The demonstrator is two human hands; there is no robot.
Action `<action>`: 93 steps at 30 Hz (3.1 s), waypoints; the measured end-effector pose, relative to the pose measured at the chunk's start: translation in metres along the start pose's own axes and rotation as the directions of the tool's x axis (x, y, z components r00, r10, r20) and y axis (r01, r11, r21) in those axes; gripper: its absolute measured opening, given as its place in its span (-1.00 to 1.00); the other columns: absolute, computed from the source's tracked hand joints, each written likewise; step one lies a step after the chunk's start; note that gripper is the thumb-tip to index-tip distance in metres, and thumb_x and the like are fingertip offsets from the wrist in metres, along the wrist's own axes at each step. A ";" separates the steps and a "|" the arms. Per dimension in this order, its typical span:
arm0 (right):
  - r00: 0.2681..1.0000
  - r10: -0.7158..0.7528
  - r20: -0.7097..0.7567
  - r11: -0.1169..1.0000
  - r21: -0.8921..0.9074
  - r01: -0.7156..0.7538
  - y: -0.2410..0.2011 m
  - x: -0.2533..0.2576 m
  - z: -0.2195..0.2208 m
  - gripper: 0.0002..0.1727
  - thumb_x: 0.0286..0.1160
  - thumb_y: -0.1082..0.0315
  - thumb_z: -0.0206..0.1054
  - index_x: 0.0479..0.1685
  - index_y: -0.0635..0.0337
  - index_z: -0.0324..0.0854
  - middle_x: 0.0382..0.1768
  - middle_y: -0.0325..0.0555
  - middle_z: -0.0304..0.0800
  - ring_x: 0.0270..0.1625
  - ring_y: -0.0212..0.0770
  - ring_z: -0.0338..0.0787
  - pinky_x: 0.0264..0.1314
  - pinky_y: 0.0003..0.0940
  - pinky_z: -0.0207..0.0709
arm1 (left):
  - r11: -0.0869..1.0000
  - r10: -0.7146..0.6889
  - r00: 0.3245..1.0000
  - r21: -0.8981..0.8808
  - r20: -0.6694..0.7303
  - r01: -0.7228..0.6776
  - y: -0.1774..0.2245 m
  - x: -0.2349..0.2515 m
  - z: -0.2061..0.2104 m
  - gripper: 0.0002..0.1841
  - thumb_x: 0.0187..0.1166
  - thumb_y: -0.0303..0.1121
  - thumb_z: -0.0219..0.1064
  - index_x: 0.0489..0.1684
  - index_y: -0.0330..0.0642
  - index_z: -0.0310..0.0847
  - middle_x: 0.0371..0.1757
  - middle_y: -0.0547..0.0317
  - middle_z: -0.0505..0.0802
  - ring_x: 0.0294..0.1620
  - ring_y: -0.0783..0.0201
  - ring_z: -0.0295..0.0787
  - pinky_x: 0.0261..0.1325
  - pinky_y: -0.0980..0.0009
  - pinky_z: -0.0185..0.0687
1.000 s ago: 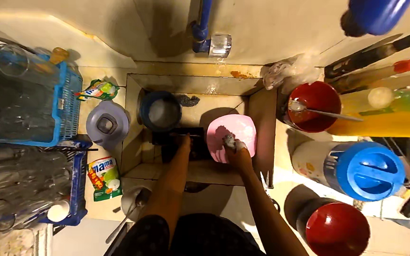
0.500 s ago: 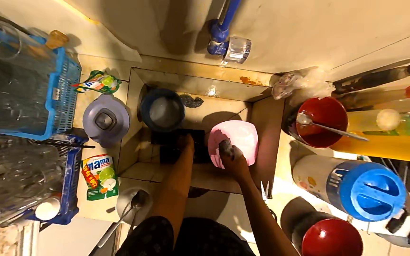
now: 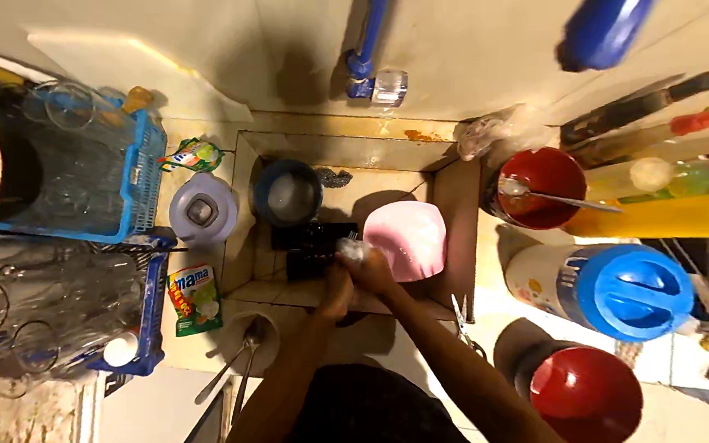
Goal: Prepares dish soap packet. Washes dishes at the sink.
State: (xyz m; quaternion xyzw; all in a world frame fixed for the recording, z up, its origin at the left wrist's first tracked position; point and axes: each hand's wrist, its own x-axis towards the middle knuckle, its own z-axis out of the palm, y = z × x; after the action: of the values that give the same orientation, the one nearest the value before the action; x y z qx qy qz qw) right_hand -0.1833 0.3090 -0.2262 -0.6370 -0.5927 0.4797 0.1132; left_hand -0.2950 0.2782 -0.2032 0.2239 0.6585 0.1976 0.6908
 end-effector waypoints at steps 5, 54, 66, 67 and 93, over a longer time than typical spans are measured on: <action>0.992 0.031 -0.123 0.971 -0.231 -0.059 0.000 0.019 -0.032 -0.51 0.44 0.12 0.50 0.11 0.42 0.74 0.09 0.41 0.80 0.23 0.41 0.77 0.28 0.45 0.52 | 0.994 0.074 0.987 0.068 0.141 -0.084 -0.010 -0.030 -0.013 -0.76 0.88 -0.38 -0.12 0.16 -0.32 0.40 -0.50 0.30 0.48 -0.70 0.47 0.33 -0.66 0.57 0.32; 0.918 0.044 -0.393 0.992 0.125 0.006 0.034 -0.034 -0.040 -0.41 0.56 -0.05 0.40 0.25 0.34 0.64 -0.04 0.24 0.81 -0.05 0.12 0.85 0.11 0.24 0.68 | 0.524 0.245 0.891 0.825 -0.381 0.209 -0.059 -0.181 -0.204 -0.62 0.71 -0.16 0.30 0.20 -0.32 0.76 0.31 -0.24 0.77 0.45 -0.20 0.62 0.53 -0.10 0.48; 0.930 0.151 -0.334 0.954 0.296 -0.049 0.036 -0.034 -0.037 -0.47 0.55 0.02 0.45 0.28 0.27 0.63 -0.13 0.09 0.85 -0.20 -0.04 0.87 -0.03 0.09 0.76 | 0.687 0.386 0.905 0.710 -0.181 -0.151 0.020 -0.112 -0.149 -0.65 0.77 -0.33 0.21 0.38 -0.36 0.59 0.27 -0.22 0.79 0.30 -0.04 0.75 0.42 -0.02 0.61; 0.934 0.162 -0.318 0.950 0.307 -0.060 0.034 -0.034 -0.037 -0.49 0.56 0.04 0.44 0.28 0.27 0.63 -0.15 0.06 0.86 -0.22 -0.07 0.86 -0.05 0.05 0.77 | 0.712 0.356 0.923 0.683 -0.148 -0.165 0.031 -0.093 -0.147 -0.64 0.79 -0.32 0.19 0.42 -0.33 0.56 0.28 -0.20 0.79 0.29 -0.04 0.76 0.40 -0.04 0.62; 0.948 -0.169 -0.270 0.932 0.268 0.242 -0.096 0.119 -0.225 -0.49 0.44 0.29 0.52 0.37 0.19 0.56 0.09 0.00 0.80 0.07 -0.23 0.83 0.19 -0.20 0.74 | 0.917 -0.058 0.944 0.356 -0.326 0.180 0.027 0.137 -0.165 -0.53 0.82 -0.28 0.14 0.57 -0.43 0.37 0.41 -0.39 0.61 0.28 -0.10 0.65 0.30 0.05 0.62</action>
State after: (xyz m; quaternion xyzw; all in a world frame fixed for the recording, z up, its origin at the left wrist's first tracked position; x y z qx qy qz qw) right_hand -0.0968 0.5334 -0.0982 -0.6005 -0.5591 0.4673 0.3294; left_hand -0.4520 0.3862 -0.3055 0.2792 0.7965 0.0554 0.5334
